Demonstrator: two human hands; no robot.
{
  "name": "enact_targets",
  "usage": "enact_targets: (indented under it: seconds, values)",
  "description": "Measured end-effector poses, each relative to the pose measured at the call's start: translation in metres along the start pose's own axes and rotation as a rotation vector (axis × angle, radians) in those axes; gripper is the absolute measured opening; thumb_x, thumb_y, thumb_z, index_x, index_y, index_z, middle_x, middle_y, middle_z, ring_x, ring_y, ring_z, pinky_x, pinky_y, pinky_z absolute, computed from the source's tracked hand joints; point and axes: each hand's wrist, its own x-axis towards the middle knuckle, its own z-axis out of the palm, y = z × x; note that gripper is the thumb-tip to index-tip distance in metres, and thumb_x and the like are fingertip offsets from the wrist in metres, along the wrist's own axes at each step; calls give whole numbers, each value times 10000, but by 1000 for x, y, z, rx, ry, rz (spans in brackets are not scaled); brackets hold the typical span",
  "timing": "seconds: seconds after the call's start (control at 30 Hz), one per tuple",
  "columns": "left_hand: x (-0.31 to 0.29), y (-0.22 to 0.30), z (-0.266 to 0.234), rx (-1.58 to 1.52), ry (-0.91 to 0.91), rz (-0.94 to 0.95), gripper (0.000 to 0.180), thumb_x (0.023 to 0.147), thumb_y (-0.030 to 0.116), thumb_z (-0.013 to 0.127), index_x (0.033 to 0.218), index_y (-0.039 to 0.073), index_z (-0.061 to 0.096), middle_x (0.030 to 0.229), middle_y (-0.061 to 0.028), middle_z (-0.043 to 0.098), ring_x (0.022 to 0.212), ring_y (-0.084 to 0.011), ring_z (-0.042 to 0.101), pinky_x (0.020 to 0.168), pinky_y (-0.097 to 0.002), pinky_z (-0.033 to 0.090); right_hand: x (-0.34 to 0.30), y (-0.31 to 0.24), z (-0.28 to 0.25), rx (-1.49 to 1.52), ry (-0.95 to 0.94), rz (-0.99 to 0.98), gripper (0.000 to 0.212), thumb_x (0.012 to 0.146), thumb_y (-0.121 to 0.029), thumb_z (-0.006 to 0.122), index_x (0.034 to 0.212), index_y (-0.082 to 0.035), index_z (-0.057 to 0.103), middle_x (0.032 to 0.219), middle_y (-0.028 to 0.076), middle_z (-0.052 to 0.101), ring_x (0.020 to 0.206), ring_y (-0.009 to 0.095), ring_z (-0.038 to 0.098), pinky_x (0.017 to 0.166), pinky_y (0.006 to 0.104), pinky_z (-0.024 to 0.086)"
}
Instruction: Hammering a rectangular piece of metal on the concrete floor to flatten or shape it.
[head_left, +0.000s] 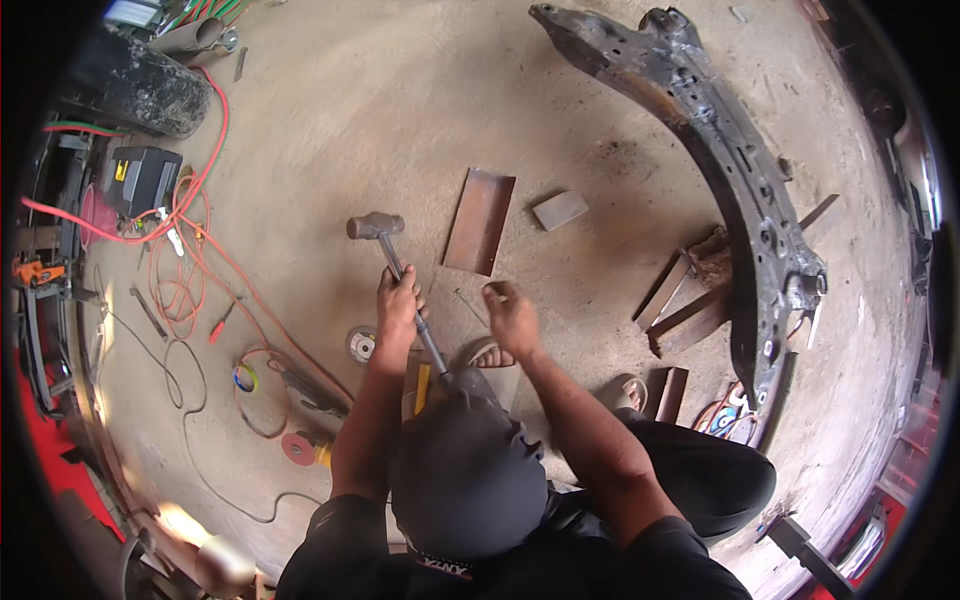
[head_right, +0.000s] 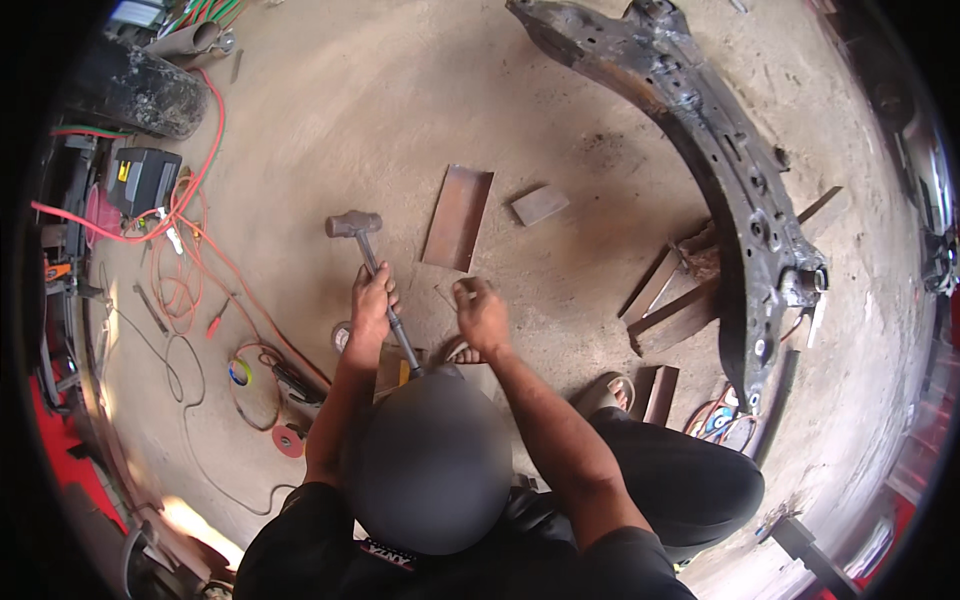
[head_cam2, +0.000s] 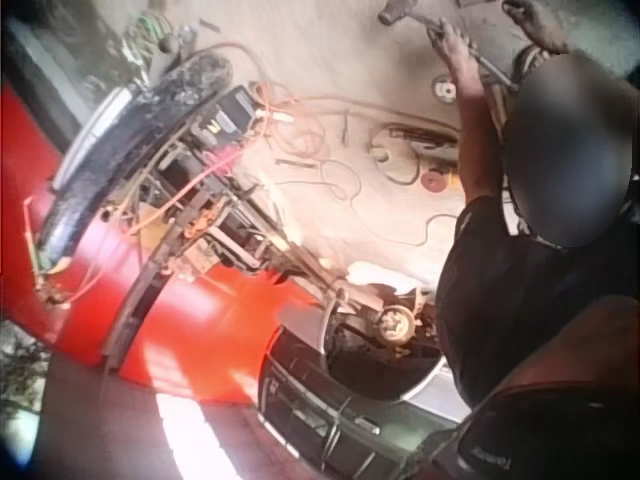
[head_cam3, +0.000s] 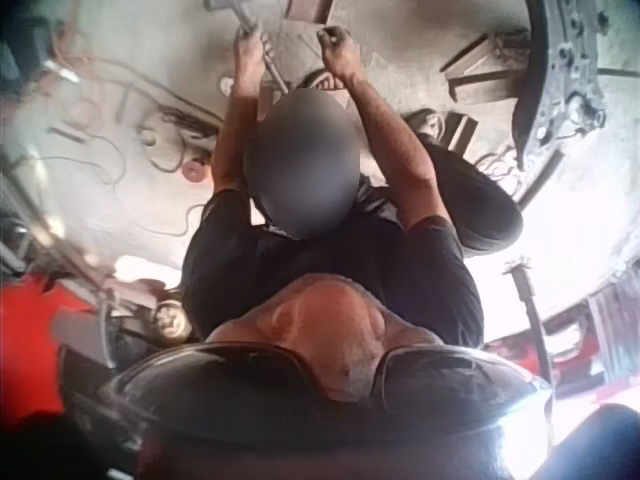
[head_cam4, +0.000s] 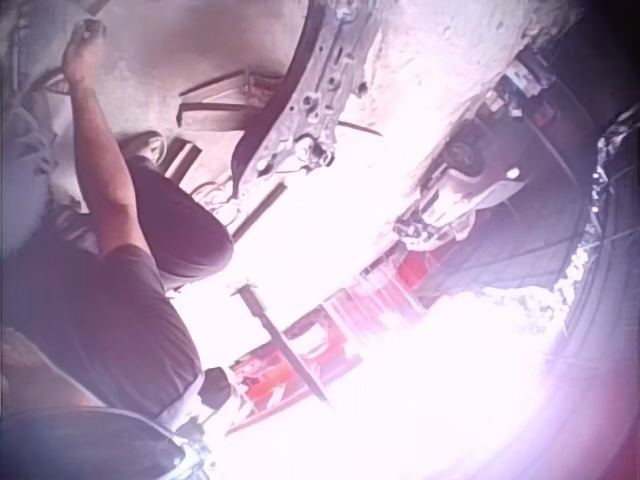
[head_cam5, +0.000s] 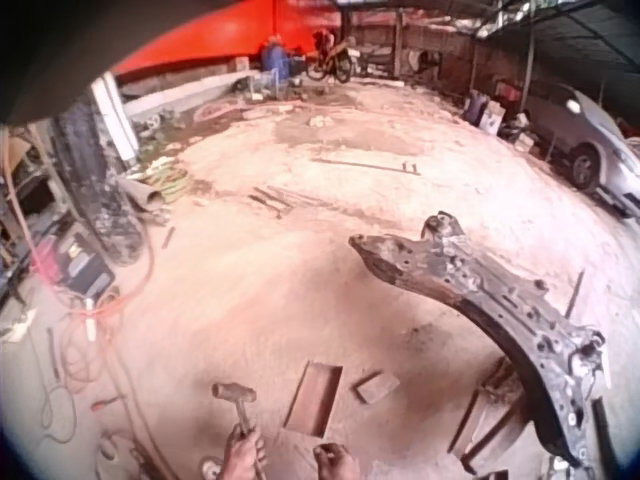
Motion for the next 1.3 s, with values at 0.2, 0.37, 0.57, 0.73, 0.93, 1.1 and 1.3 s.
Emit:
enact_targets:
  seconds: [0.2, 0.37, 0.57, 0.73, 0.93, 1.1, 1.3]
  values:
    - [-34, -51, -94, 255, 90, -152, 224, 976, 262, 589, 1156, 150, 516, 735, 26, 487, 509, -96, 443, 444, -261, 388, -19, -133, -112, -36, -58, -727, 136, 817, -40, 709, 942, -23, 659, 795, 135, 639, 722, 290, 661, 622, 363, 506]
    - [-90, -74, -101, 309, -90, -151, 413, 965, 196, 574, 1352, 96, 467, 787, -19, 527, 562, -127, 520, 496, -296, 467, -86, -210, -179, -252, -27, -961, 96, 679, -174, 708, 724, -145, 628, 781, 11, 606, 684, 164, 620, 513, 296, 515]
    - [-132, -76, -118, 373, -336, -247, 625, 961, 196, 597, 1512, 75, 327, 961, -14, 541, 769, -83, 496, 675, -257, 463, -109, -231, -190, -419, -103, -995, 315, 712, -257, 799, 924, -132, 604, 841, 37, 639, 696, 227, 637, 679, 361, 532]
    - [-118, -110, -102, 449, -378, -176, 640, 956, 236, 614, 1501, 47, 336, 1205, -74, 573, 1032, -139, 553, 861, -270, 470, -91, -209, -190, -243, -62, -1265, 253, 711, -149, 765, 889, -78, 600, 833, 104, 640, 705, 241, 634, 646, 363, 534]
    - [-128, -110, -125, 389, -381, -219, 532, 974, 264, 592, 1427, 30, 440, 1236, -92, 602, 1116, -167, 571, 909, -271, 461, 84, -134, -108, -687, -152, -815, 447, 857, -135, 638, 1290, -115, 527, 1355, 131, 505, 1279, 321, 469, 1045, 450, 375]
    - [-79, -114, -112, 386, -413, -265, 497, 981, 271, 584, 1399, 29, 469, 1203, -84, 612, 1093, -164, 577, 894, -272, 463, 198, -25, -16, -1190, -318, -825, 624, 923, -256, 602, 1495, -189, 362, 1599, 42, 218, 1486, 293, 167, 1222, 515, 133]
    - [-91, -116, -109, 391, -316, -308, 473, 984, 276, 580, 1376, 29, 483, 1164, -70, 613, 1059, -158, 577, 869, -274, 464, 204, -52, -31, -1398, -422, -708, 482, 831, -316, 716, 1284, -173, 628, 1373, 64, 462, 1372, 255, 348, 1211, 536, 167]
